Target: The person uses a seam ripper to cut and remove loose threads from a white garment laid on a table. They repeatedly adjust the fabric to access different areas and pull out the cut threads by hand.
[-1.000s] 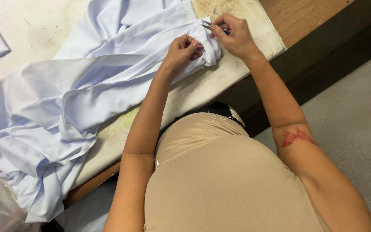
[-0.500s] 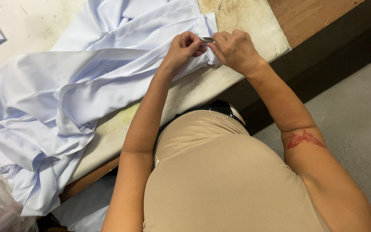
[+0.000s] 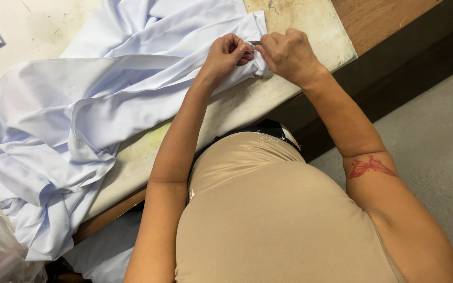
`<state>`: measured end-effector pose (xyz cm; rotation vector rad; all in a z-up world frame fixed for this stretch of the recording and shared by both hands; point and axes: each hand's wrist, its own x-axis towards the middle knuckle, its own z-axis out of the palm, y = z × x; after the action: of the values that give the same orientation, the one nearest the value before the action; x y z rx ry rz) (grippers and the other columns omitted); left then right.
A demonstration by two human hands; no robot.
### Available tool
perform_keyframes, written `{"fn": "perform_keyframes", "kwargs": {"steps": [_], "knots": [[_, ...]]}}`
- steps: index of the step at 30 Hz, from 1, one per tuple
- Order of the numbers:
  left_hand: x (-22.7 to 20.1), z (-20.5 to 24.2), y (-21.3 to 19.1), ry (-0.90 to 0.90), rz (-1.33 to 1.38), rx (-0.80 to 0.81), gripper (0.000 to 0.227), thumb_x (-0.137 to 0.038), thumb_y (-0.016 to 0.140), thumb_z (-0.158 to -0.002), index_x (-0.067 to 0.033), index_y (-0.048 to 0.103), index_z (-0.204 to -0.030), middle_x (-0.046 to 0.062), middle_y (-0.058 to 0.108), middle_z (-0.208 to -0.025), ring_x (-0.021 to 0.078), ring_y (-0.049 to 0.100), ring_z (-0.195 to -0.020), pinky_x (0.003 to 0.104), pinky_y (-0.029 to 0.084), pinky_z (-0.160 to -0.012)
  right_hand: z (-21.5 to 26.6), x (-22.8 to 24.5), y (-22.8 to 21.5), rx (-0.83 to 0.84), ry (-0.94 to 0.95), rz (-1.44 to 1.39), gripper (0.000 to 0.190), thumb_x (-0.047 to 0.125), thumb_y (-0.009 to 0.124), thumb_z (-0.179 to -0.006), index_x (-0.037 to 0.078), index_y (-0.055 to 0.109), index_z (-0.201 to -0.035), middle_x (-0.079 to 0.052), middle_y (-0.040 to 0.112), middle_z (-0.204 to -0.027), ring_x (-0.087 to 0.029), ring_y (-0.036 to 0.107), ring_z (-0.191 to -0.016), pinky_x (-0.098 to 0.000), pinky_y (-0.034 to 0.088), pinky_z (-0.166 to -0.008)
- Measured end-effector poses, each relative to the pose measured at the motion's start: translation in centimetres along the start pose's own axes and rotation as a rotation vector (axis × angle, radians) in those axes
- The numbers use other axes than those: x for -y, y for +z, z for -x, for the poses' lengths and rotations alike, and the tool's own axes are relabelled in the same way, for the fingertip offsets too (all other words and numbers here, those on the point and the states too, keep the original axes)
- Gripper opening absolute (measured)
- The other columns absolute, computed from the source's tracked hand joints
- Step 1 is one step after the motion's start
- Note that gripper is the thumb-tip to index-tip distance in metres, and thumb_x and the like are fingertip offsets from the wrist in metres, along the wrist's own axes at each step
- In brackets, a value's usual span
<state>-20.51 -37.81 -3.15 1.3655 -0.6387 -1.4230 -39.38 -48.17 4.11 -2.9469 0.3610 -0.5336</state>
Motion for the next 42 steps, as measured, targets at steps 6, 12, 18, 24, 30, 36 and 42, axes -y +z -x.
{"fn": "perform_keyframes", "kwargs": {"steps": [6,12,18,24,30,36,42], "knots": [[0.0,0.3,1.6,0.010,-0.363,-0.143,0.012,-0.017,0.071,-0.093,-0.0062,0.067,-0.089,0.011,0.075,-0.089,0.0187,0.072,-0.077,0.031,0.060,-0.071,0.3,-2.7,0.6,-0.108,0.282,-0.377,0.018,0.012,0.071,-0.115,-0.001,0.066,-0.103,-0.009,0.068,-0.076,-0.016,0.063,-0.058,-0.0285,0.045,-0.048],[0.9,0.0,5.1,0.428,-0.974,-0.405,0.020,-0.022,0.080,-0.075,-0.0058,0.068,-0.076,0.016,0.070,-0.082,0.0361,0.067,-0.076,0.046,0.053,-0.070,-0.1,-2.6,2.2,-0.231,0.392,-0.594,0.018,0.011,0.070,-0.112,-0.003,0.067,-0.102,-0.010,0.072,-0.079,-0.015,0.069,-0.066,-0.0278,0.050,-0.055],[0.8,0.2,2.0,0.182,-0.562,-0.194,0.012,-0.009,0.074,-0.088,-0.0031,0.065,-0.082,0.012,0.069,-0.078,0.0255,0.065,-0.074,0.038,0.054,-0.071,0.2,-1.8,3.6,-0.104,0.337,-0.725,0.016,0.013,0.072,-0.109,-0.002,0.068,-0.105,-0.010,0.073,-0.084,-0.015,0.068,-0.070,-0.0280,0.053,-0.060],[0.5,0.5,0.1,0.074,0.045,-0.049,0.014,0.000,0.067,-0.095,-0.0041,0.060,-0.084,0.006,0.070,-0.083,0.0127,0.071,-0.079,0.025,0.062,-0.073,-0.8,-1.7,2.3,-0.059,0.361,-0.728,0.015,0.013,0.074,-0.108,-0.002,0.070,-0.106,-0.011,0.073,-0.084,-0.018,0.068,-0.071,-0.0299,0.052,-0.062],[0.7,0.4,-0.7,0.031,0.147,0.007,0.012,-0.001,0.063,-0.097,-0.0026,0.059,-0.086,0.010,0.072,-0.093,0.0153,0.074,-0.085,0.028,0.066,-0.079,0.4,1.8,-1.1,-0.013,0.188,-0.217,0.018,0.016,0.077,-0.103,0.001,0.067,-0.100,-0.011,0.069,-0.078,-0.024,0.067,-0.062,-0.0326,0.052,-0.056],[0.8,0.3,-0.7,0.036,0.151,0.009,0.012,0.001,0.062,-0.097,-0.0020,0.059,-0.086,0.012,0.072,-0.095,0.0168,0.075,-0.087,0.028,0.067,-0.080,0.1,2.7,-1.5,0.136,0.096,0.005,0.026,0.023,0.078,-0.099,0.004,0.062,-0.091,-0.009,0.064,-0.072,-0.023,0.059,-0.052,-0.0340,0.048,-0.048],[1.1,0.3,-0.6,0.045,0.104,0.007,0.013,0.000,0.063,-0.098,-0.0019,0.061,-0.085,0.011,0.072,-0.092,0.0173,0.076,-0.088,0.028,0.067,-0.079,0.0,2.6,-0.5,0.101,0.030,0.061,0.027,0.025,0.077,-0.099,0.006,0.061,-0.087,-0.007,0.063,-0.070,-0.022,0.057,-0.053,-0.0340,0.048,-0.050]]}}
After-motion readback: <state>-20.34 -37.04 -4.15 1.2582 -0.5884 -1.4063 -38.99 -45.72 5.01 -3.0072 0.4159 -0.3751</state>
